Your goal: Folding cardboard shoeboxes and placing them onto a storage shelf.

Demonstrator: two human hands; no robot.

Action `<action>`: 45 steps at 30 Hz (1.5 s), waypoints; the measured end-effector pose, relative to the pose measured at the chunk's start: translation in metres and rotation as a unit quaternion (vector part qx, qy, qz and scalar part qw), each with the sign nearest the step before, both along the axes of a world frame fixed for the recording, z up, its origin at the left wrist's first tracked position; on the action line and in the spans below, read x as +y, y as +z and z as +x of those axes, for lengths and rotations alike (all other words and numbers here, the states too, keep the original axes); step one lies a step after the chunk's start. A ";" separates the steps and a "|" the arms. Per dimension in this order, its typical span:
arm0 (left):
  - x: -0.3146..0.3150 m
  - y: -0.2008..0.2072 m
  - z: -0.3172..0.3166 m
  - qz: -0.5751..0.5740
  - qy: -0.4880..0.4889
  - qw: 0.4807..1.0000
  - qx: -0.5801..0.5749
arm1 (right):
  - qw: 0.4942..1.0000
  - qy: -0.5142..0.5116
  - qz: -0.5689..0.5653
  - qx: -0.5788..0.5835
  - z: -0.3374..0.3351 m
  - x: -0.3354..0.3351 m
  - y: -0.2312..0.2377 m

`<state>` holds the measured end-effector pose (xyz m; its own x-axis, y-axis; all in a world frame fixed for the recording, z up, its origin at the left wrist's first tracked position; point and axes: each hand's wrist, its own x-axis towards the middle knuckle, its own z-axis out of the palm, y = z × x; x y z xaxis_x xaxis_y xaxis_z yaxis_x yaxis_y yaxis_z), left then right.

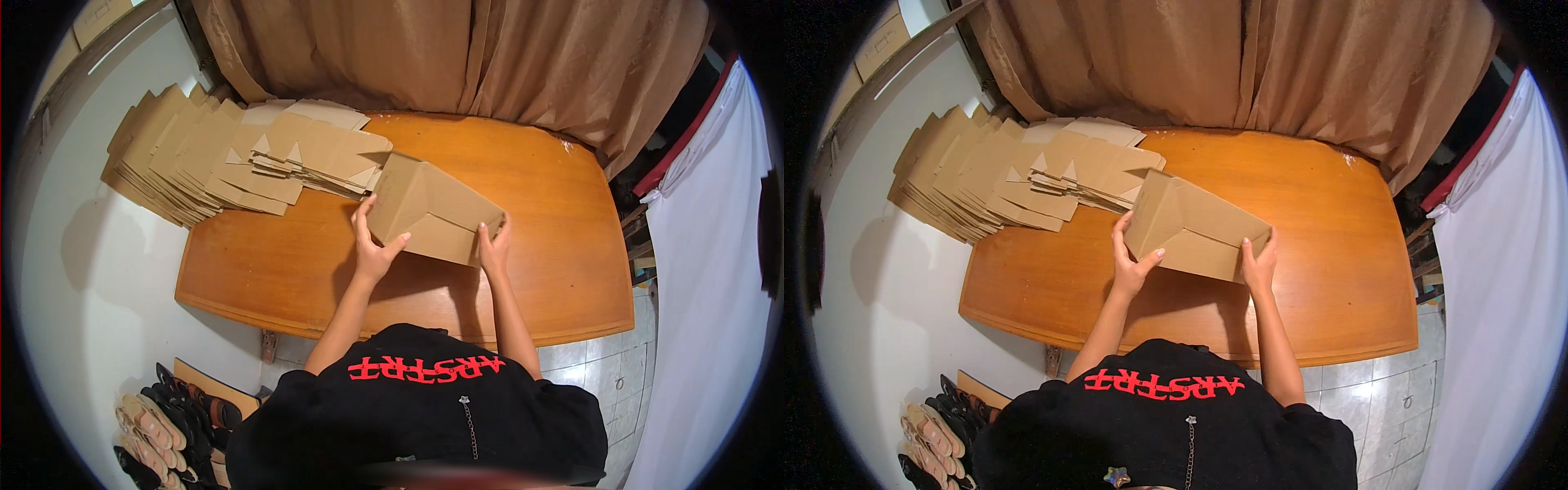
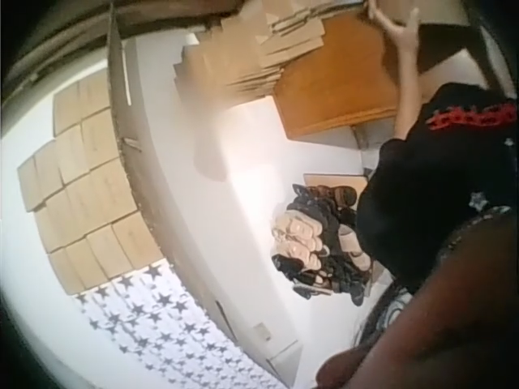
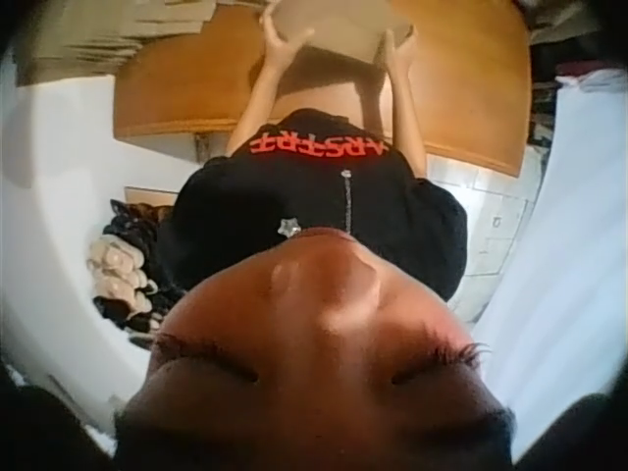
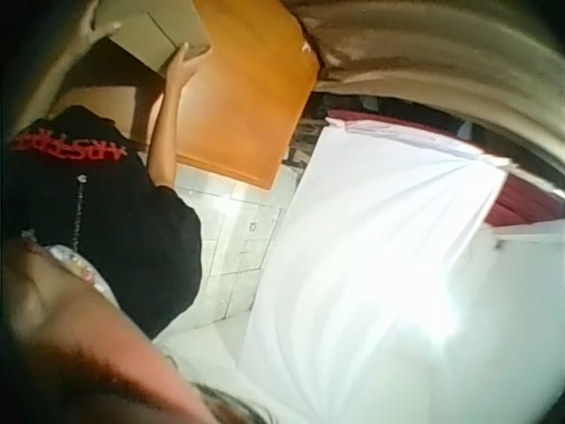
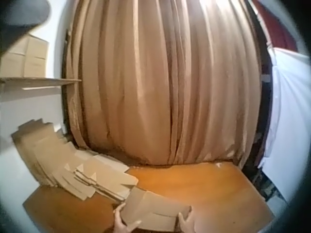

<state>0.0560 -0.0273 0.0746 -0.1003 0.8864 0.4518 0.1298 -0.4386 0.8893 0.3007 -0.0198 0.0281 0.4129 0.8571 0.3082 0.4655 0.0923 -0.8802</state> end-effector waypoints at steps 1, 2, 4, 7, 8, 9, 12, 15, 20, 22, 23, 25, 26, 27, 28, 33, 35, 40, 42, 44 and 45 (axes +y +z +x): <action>0.000 0.014 0.011 0.037 0.005 0.999 -0.025 | 0.999 0.016 -0.001 -0.048 0.010 0.008 -0.018; -0.005 0.030 0.017 0.037 0.006 0.999 -0.025 | 0.999 0.016 -0.001 -0.048 0.008 0.009 -0.018; -0.016 0.056 0.024 0.199 0.085 0.961 0.171 | 0.993 0.070 -0.094 0.001 -0.001 0.006 -0.009; -0.015 0.038 0.030 0.267 0.052 0.934 0.231 | 0.982 0.124 -0.087 0.112 0.005 0.014 -0.017; -0.015 0.028 0.029 0.310 0.035 0.906 0.286 | 0.962 0.164 -0.085 0.199 -0.002 0.014 -0.006; -0.013 0.011 0.029 0.321 0.023 0.905 0.280 | 0.941 0.199 -0.098 0.256 -0.005 0.008 0.005; -0.018 -0.015 0.038 0.319 0.056 0.898 0.298 | 0.926 0.148 -0.136 0.321 -0.012 -0.005 0.024; -0.018 -0.037 0.050 0.340 0.079 0.869 0.350 | 0.911 0.122 -0.169 0.357 -0.016 -0.016 0.031; -0.033 -0.057 0.069 0.272 -0.083 0.878 0.384 | 0.887 0.162 -0.288 0.322 -0.016 -0.011 0.010; -0.038 -0.052 0.069 0.264 -0.110 0.886 0.365 | 0.896 0.129 -0.290 0.310 -0.007 0.004 -0.028; -0.038 -0.052 0.068 0.277 -0.120 0.886 0.352 | 0.895 0.121 -0.247 0.352 0.002 0.011 -0.054; -0.039 -0.057 0.057 0.295 -0.090 0.893 0.327 | 0.882 0.103 -0.223 0.402 0.001 0.015 -0.063; -0.037 -0.058 0.050 0.299 -0.048 0.894 0.332 | 0.867 0.079 -0.195 0.451 0.001 0.016 -0.066; -0.034 -0.063 0.040 0.267 -0.005 0.905 0.332 | 0.873 0.047 -0.186 0.449 0.002 0.016 -0.068; -0.029 -0.071 0.028 0.235 0.039 0.913 0.331 | 0.873 0.048 -0.186 0.449 0.002 0.016 -0.071; 0.004 -0.080 -0.023 0.053 0.206 0.938 0.275 | 0.896 0.024 -0.112 0.429 0.003 0.008 -0.083; 0.013 -0.080 -0.036 0.010 0.204 0.949 0.241 | 0.922 0.035 -0.100 0.372 -0.004 0.003 -0.073; 0.019 -0.078 -0.034 -0.082 0.127 0.973 0.175 | 0.995 0.098 0.029 -0.016 -0.025 -0.014 -0.026; 0.015 -0.064 -0.023 -0.087 0.121 0.974 0.169 | 0.993 0.092 0.035 -0.068 -0.027 -0.016 -0.011; 0.011 -0.052 -0.016 -0.081 0.113 0.981 0.134 | 0.986 0.091 0.012 -0.136 -0.032 -0.020 0.012; 0.012 -0.051 -0.015 -0.083 0.114 0.981 0.134 | 0.986 0.092 0.010 -0.136 -0.033 -0.018 0.014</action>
